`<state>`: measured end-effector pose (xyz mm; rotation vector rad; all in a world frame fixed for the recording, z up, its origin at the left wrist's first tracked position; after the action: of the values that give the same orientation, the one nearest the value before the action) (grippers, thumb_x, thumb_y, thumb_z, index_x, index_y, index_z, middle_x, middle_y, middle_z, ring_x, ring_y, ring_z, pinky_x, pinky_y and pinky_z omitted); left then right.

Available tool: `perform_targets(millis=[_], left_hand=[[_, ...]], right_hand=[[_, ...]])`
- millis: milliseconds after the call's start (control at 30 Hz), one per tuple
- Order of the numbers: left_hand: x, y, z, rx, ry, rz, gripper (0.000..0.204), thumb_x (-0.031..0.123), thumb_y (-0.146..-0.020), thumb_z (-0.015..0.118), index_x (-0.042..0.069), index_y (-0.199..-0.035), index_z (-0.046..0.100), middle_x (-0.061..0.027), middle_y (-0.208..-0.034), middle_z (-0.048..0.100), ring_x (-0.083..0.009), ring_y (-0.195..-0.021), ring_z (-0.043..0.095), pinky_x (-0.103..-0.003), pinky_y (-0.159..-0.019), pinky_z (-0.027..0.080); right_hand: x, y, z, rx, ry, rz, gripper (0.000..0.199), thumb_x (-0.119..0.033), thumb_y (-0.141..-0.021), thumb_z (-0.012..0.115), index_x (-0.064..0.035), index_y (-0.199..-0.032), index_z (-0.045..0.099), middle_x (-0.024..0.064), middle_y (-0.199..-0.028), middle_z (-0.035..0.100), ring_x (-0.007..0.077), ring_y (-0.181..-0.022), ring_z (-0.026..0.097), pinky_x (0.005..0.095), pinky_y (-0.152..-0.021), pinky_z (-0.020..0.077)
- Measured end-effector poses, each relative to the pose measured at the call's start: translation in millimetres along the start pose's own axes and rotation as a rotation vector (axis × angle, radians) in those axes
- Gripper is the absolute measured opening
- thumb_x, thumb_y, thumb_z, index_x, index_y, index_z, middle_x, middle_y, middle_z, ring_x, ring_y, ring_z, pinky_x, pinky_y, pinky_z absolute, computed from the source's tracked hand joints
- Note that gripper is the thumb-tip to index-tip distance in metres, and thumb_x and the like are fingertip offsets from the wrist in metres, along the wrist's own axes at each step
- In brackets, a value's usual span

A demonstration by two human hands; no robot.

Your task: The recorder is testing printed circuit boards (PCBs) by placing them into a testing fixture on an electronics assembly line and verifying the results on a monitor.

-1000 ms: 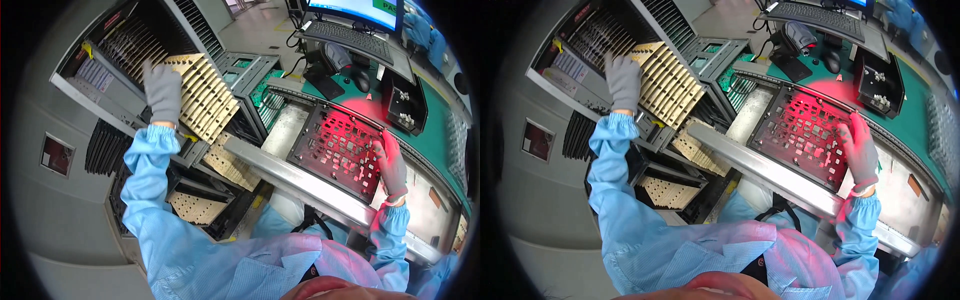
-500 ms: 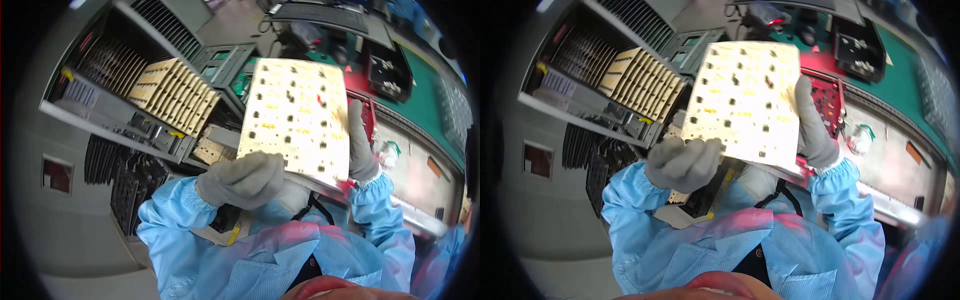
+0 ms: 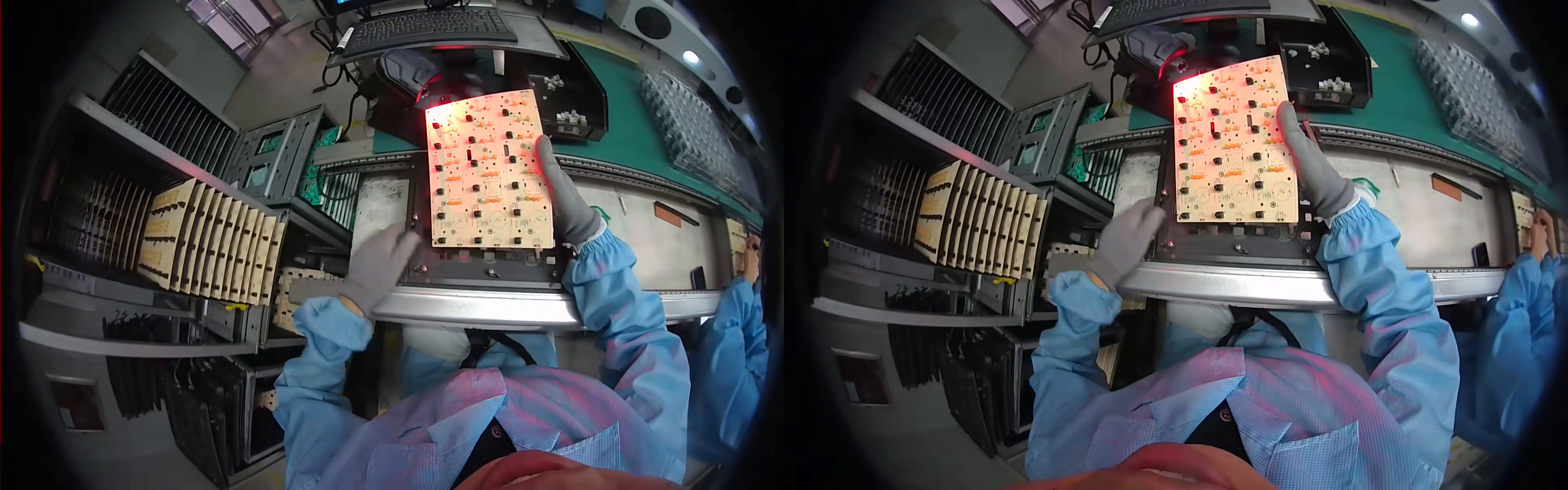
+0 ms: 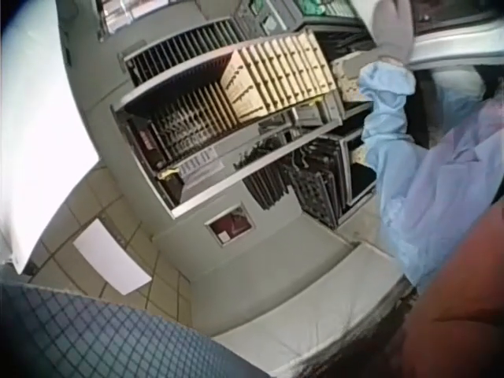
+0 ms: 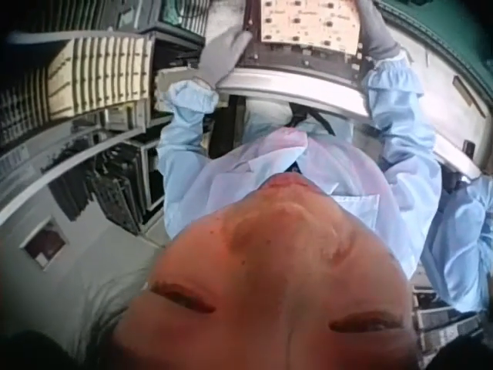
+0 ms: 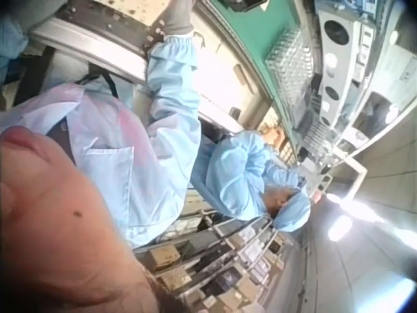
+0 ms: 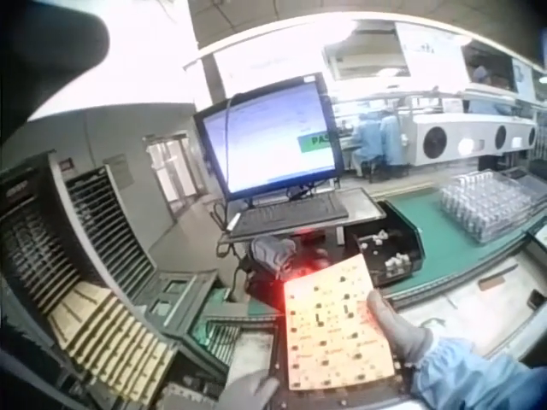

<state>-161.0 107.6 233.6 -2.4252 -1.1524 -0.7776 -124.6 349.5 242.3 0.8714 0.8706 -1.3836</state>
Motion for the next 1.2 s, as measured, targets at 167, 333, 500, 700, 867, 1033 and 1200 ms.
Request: perform_targets(millis=[167,333,500,700,867,1033,1200], left_hand=[[-3.7,1.0,13.3,-0.018,0.132,-0.007,0.038,0.036,-0.096,0.046,0.004,-0.113,0.054,-0.0223,-0.090,0.064,-0.0404,-0.086,0.060,-0.048,-0.076,0.046],[-11.2,0.6,22.1,-0.030,0.121,0.017,0.046,0.040,-0.095,0.046,0.001,-0.118,0.053,-0.0232,-0.095,0.064,-0.0402,-0.090,0.060,-0.046,-0.079,0.047],[-20.1,-1.0,30.9,-0.064,0.146,0.008,0.050,0.042,-0.095,0.046,0.001,-0.122,0.051,-0.0238,-0.098,0.064,-0.0399,-0.094,0.060,-0.045,-0.082,0.047],[-15.7,0.6,30.1,-0.084,0.180,0.018,0.051,0.042,-0.095,0.045,0.000,-0.124,0.050,-0.0235,-0.102,0.064,-0.0393,-0.097,0.060,-0.044,-0.084,0.047],[-10.1,3.3,23.6,-0.052,0.175,0.032,0.048,0.039,-0.095,0.047,0.000,-0.124,0.051,-0.0236,-0.105,0.063,-0.0387,-0.099,0.059,-0.043,-0.086,0.046],[-5.0,1.9,-5.1,0.175,0.546,-0.044,0.043,0.033,-0.098,0.044,-0.001,-0.125,0.051,-0.0174,-0.109,0.065,-0.0267,-0.101,0.063,-0.033,-0.082,0.050],[79.9,38.0,64.2,-0.779,1.687,-0.217,0.056,0.044,-0.099,0.040,-0.001,-0.132,0.040,-0.0155,-0.108,0.064,-0.0215,-0.087,0.068,-0.031,-0.072,0.059]], right_hand=[[-0.5,-3.9,1.1,-0.059,-0.319,0.110,0.072,-0.058,-0.096,0.033,-0.0051,-0.145,0.030,0.0094,-0.140,0.047,0.0208,-0.122,0.050,0.0360,-0.103,0.0409],[-18.8,-6.2,-7.7,-0.122,-0.102,0.030,0.069,-0.054,-0.098,0.031,-0.0039,-0.146,0.028,0.0092,-0.144,0.042,0.0177,-0.128,0.043,0.0345,-0.109,0.0329],[-33.5,-2.4,-4.1,-0.229,0.033,-0.108,0.067,-0.045,-0.099,0.038,-0.0013,-0.147,0.021,0.0122,-0.147,0.036,0.0174,-0.131,0.038,0.0326,-0.111,0.0275],[-56.4,12.4,-28.5,-0.069,0.914,-0.579,0.073,-0.033,-0.098,0.051,0.0005,-0.149,0.011,0.0173,-0.148,0.031,0.0205,-0.132,0.035,0.0329,-0.111,0.0246],[-39.9,1.7,-58.9,0.009,0.652,-0.321,0.067,-0.034,-0.100,0.045,0.0041,-0.147,0.016,0.0154,-0.150,0.029,0.0184,-0.134,0.031,0.0305,-0.113,0.0189],[-32.4,7.4,0.0,-0.168,-0.289,0.053,0.070,-0.051,-0.097,0.041,0.0020,-0.142,0.033,0.0146,-0.140,0.045,0.0214,-0.125,0.048,0.0360,-0.105,0.0388],[28.9,48.1,22.8,-0.090,-0.515,0.511,0.068,-0.057,-0.091,0.049,-0.0047,-0.134,0.048,0.0138,-0.130,0.056,0.0234,-0.115,0.058,0.0386,-0.096,0.0475]])
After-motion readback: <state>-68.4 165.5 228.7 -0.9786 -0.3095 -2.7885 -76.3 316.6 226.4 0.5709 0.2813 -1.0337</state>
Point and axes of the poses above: each hand's wrist, its own y-axis away from the middle knuckle, its own z-axis out of the palm, x = y × z, the point moved 10 cm from there along -y, towards the middle knuckle
